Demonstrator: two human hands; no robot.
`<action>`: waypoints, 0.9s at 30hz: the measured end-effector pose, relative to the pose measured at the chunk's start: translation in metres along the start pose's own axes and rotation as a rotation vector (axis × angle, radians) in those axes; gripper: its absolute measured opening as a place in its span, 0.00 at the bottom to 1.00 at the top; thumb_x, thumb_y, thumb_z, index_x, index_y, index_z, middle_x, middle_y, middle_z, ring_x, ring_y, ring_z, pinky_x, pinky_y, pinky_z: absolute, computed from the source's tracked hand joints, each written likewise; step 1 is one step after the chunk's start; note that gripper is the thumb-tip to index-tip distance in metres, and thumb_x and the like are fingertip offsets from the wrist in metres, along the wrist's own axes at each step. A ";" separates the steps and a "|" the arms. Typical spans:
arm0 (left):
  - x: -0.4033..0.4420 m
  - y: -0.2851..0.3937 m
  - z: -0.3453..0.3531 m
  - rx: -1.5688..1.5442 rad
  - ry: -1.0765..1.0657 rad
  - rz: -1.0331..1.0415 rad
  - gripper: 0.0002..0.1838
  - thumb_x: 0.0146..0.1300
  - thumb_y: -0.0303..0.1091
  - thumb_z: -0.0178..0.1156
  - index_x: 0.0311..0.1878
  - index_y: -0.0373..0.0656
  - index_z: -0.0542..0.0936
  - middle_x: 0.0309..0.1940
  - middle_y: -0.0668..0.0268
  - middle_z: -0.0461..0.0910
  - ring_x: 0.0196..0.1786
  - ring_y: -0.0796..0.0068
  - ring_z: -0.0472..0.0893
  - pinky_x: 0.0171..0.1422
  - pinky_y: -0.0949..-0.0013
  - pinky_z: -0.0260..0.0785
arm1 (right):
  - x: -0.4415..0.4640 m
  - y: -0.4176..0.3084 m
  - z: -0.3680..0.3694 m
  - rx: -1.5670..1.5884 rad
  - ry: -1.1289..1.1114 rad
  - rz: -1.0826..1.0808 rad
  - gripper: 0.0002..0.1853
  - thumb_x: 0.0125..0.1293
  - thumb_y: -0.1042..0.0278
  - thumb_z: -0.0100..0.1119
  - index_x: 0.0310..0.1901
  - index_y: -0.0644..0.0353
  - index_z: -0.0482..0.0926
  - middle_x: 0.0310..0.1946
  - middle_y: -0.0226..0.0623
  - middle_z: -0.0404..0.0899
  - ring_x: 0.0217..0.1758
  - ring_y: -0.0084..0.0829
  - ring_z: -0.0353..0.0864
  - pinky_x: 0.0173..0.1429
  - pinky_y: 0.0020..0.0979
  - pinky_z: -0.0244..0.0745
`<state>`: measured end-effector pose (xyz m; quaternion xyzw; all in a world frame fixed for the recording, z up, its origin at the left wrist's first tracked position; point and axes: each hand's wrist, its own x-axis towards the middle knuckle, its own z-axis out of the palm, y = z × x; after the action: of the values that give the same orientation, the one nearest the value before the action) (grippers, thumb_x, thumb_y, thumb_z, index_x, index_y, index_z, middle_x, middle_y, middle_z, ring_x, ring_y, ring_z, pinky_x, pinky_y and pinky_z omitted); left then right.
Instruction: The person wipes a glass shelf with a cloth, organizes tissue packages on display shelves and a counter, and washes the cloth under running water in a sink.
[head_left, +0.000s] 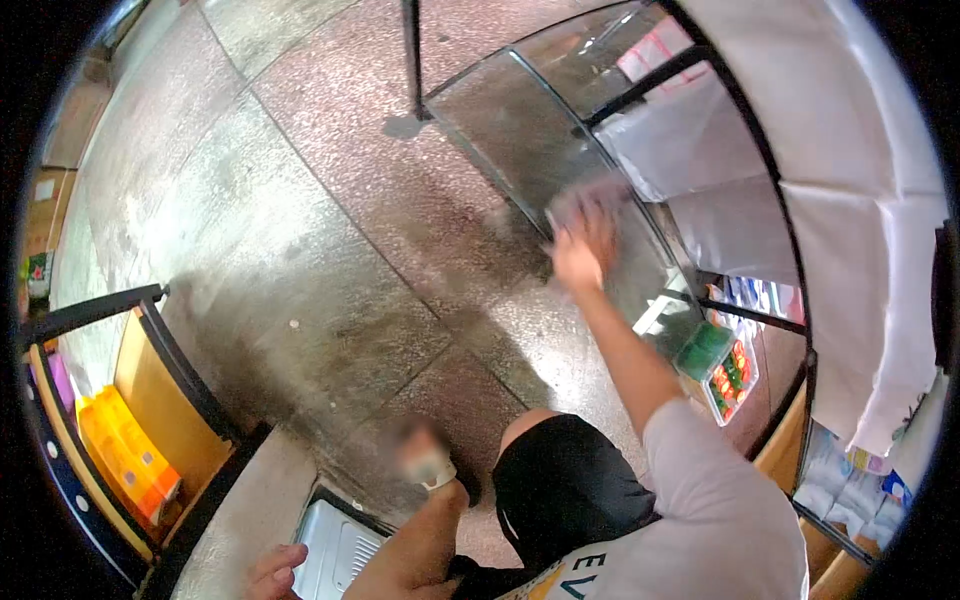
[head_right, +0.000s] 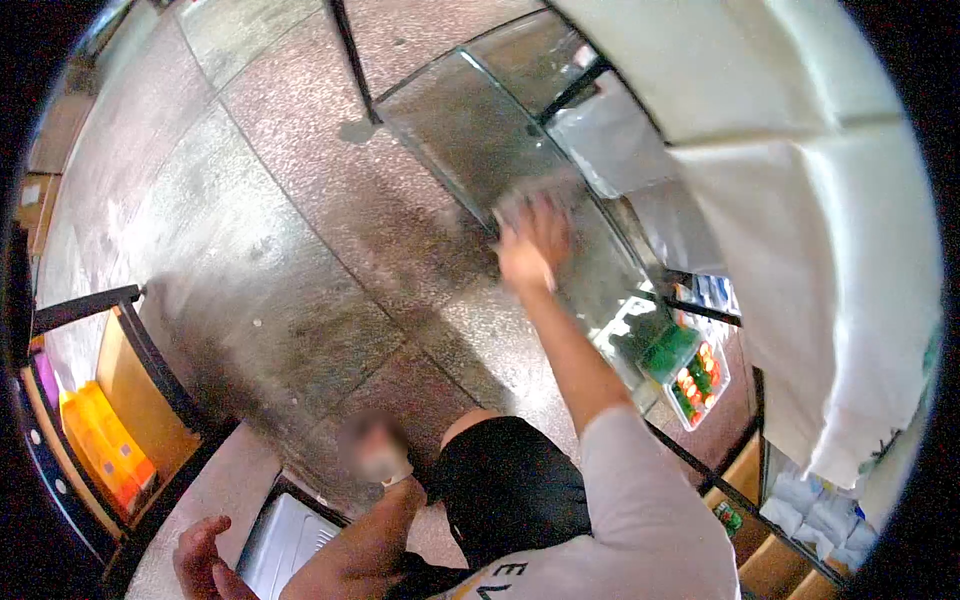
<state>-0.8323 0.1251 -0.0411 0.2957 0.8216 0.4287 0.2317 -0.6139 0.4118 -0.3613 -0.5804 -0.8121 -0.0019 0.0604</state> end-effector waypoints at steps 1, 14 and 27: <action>0.000 -0.003 -0.002 0.005 0.005 -0.006 0.13 0.60 0.30 0.50 0.44 0.30 0.70 0.41 0.48 0.74 0.44 0.56 0.75 0.53 0.61 0.64 | 0.038 -0.018 0.015 0.005 0.051 -0.100 0.22 0.57 0.56 0.46 0.54 0.48 0.67 0.62 0.36 0.53 0.65 0.42 0.49 0.66 0.45 0.44; -0.020 -0.009 -0.023 0.015 0.152 -0.138 0.13 0.59 0.30 0.51 0.44 0.30 0.71 0.41 0.48 0.74 0.45 0.57 0.74 0.54 0.60 0.63 | 0.221 -0.113 0.053 -0.103 -0.365 -0.275 0.26 0.64 0.50 0.26 0.64 0.42 0.50 0.68 0.29 0.38 0.69 0.48 0.31 0.64 0.59 0.31; -0.045 -0.002 -0.033 0.067 -0.189 0.159 0.19 0.64 0.41 0.41 0.46 0.33 0.67 0.43 0.54 0.70 0.48 0.62 0.70 0.58 0.61 0.59 | -0.020 0.067 -0.010 0.082 -0.174 -0.275 0.23 0.60 0.60 0.45 0.53 0.65 0.67 0.66 0.30 0.43 0.69 0.45 0.38 0.66 0.46 0.43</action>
<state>-0.8215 0.0743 -0.0196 0.4065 0.7840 0.3883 0.2633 -0.5433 0.4146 -0.3581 -0.4589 -0.8854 0.0732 0.0125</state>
